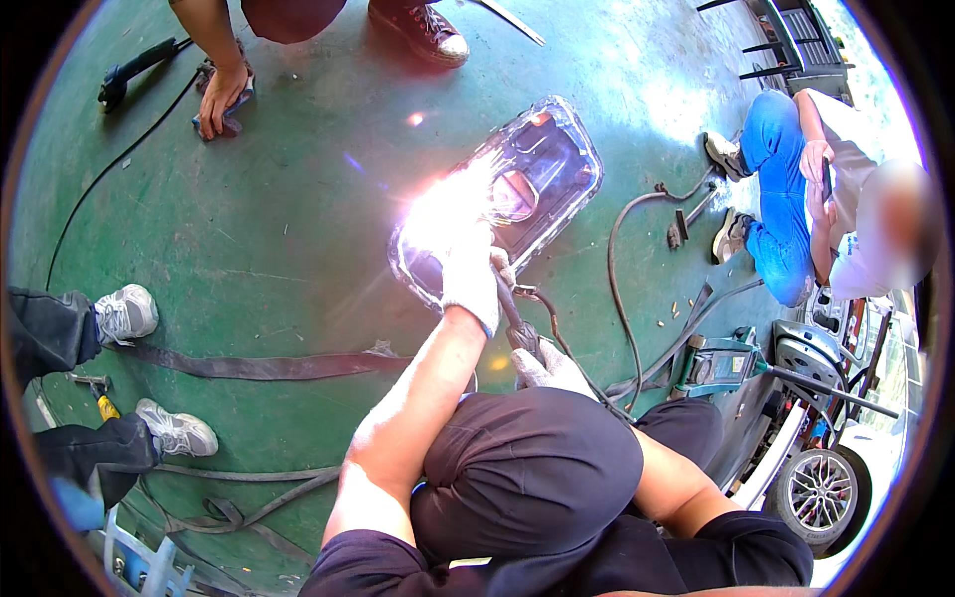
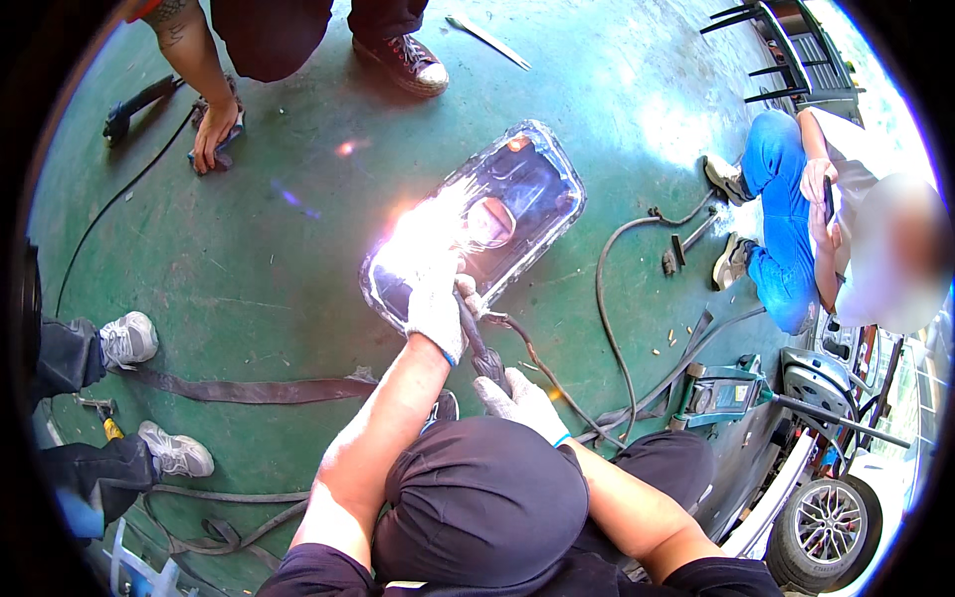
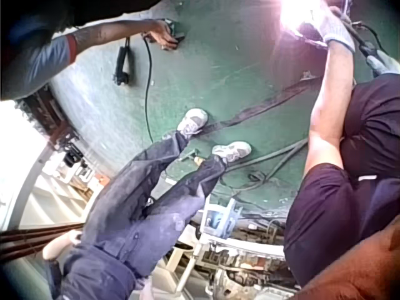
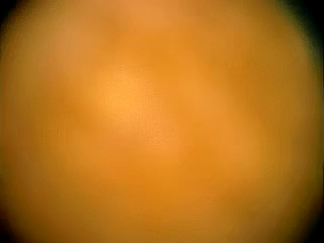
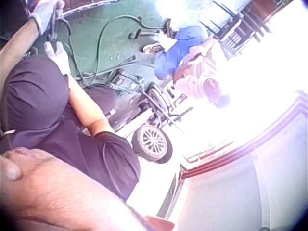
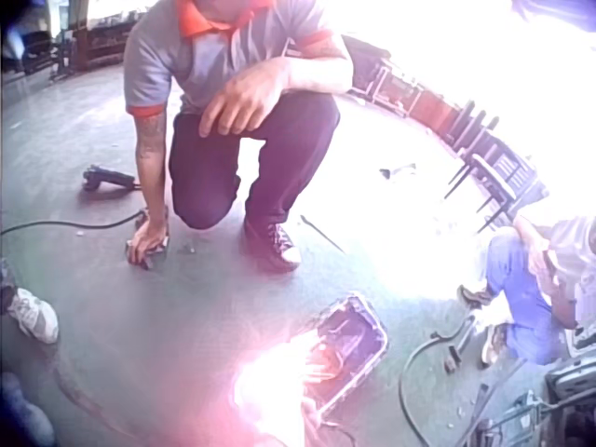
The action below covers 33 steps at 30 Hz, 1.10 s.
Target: The person welds a black metal part on the floor using a welding torch and a yellow face shield. They hold the part steady with gloved hands, apply the torch to create sparks, and adjust the shield for eye protection.
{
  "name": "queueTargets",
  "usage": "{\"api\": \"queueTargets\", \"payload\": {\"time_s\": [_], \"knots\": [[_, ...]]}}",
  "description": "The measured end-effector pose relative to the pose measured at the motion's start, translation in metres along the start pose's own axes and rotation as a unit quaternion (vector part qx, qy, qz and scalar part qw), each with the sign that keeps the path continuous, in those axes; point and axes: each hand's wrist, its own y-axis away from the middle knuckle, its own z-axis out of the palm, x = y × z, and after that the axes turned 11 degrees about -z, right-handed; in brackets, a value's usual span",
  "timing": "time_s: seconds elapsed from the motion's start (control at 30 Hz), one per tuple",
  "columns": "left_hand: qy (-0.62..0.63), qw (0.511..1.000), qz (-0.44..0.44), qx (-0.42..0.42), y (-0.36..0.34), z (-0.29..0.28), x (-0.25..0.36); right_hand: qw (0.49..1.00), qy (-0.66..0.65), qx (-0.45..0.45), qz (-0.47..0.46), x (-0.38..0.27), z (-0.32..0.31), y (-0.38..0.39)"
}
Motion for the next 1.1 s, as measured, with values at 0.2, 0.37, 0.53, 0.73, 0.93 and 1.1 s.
{"api": "queueTargets", "payload": {"time_s": [0.2,0.37,0.53,0.73,0.93,1.1], "knots": [[0.003,0.999,-0.023,0.037,0.005,0.001,0.0,0.998,-0.008,-0.04,0.057,-0.031,-0.011,0.007],[-0.037,0.998,-0.042,0.028,0.017,0.005,-0.008,0.999,-0.035,-0.016,0.013,-0.012,-0.012,0.017],[-0.065,0.997,-0.042,0.005,0.025,-0.002,-0.012,0.998,-0.055,-0.011,0.005,0.003,-0.008,0.014],[-0.01,0.998,-0.055,-0.015,0.018,-0.007,-0.01,0.998,-0.058,-0.013,0.014,-0.007,-0.008,0.011],[-0.015,0.998,-0.055,-0.005,0.017,-0.006,-0.004,0.999,-0.032,-0.024,0.025,-0.019,-0.01,0.006],[-0.021,0.998,-0.057,0.004,0.017,-0.003,-0.002,0.999,-0.031,-0.01,0.013,-0.017,-0.008,0.005]]}}
